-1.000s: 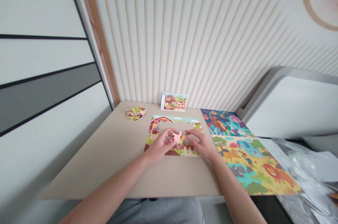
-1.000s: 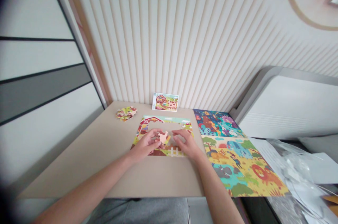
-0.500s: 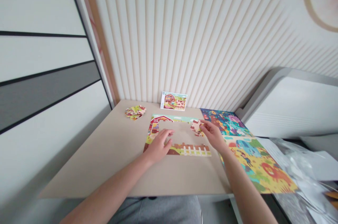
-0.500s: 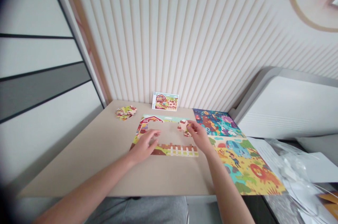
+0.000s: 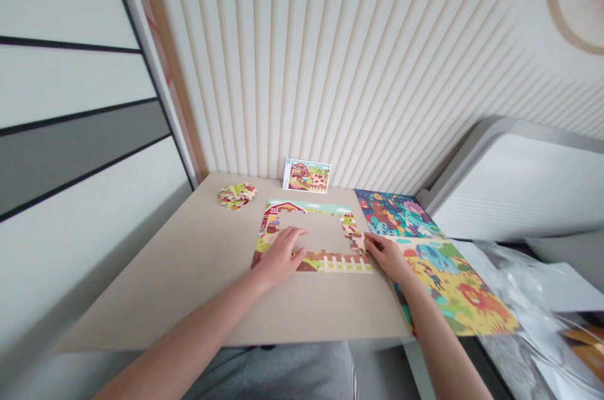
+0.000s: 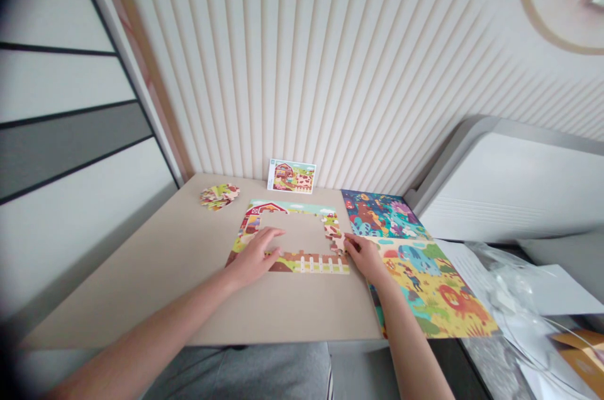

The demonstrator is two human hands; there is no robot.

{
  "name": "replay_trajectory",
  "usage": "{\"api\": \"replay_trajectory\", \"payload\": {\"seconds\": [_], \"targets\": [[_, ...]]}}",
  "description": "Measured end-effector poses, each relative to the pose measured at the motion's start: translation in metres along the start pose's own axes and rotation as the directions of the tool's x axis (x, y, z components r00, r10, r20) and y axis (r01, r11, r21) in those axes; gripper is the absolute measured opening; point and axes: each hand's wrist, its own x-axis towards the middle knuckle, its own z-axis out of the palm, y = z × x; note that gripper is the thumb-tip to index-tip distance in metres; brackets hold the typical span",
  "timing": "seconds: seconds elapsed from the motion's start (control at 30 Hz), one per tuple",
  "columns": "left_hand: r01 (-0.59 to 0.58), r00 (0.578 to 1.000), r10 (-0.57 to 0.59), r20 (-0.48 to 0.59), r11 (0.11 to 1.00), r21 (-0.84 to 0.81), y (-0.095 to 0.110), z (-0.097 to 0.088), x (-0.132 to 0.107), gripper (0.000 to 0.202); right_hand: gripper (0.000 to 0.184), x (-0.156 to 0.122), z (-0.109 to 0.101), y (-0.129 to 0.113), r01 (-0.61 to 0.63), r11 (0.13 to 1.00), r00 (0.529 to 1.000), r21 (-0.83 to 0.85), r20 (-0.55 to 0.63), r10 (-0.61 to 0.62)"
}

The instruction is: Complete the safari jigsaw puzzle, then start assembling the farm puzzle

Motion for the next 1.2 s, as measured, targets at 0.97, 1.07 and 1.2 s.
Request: {"api": "replay_trajectory", "payload": {"seconds": [0.97,1.07,1.2], "targets": [[-0.005,0.999,0.003,0.044,0.999,0.039,0.000,0.002,-0.001,0.030,0.034,-0.006,0.004,-0.025,0.301,0.893,0.952,-0.335,0.045,-0.304],[-0.035,0.998,0.030,0.060,0.996,0.087,0.004,-0.002,-0.001,0.030,0.031,-0.008,0.004,-0.030,0.328,0.878,0.941,-0.349,0.042,-0.335],[-0.090,0.994,0.073,0.076,0.966,0.243,0.000,-0.020,0.003,0.030,0.032,-0.009,0.006,-0.034,0.331,0.871,0.941,-0.363,0.056,-0.334]]}}
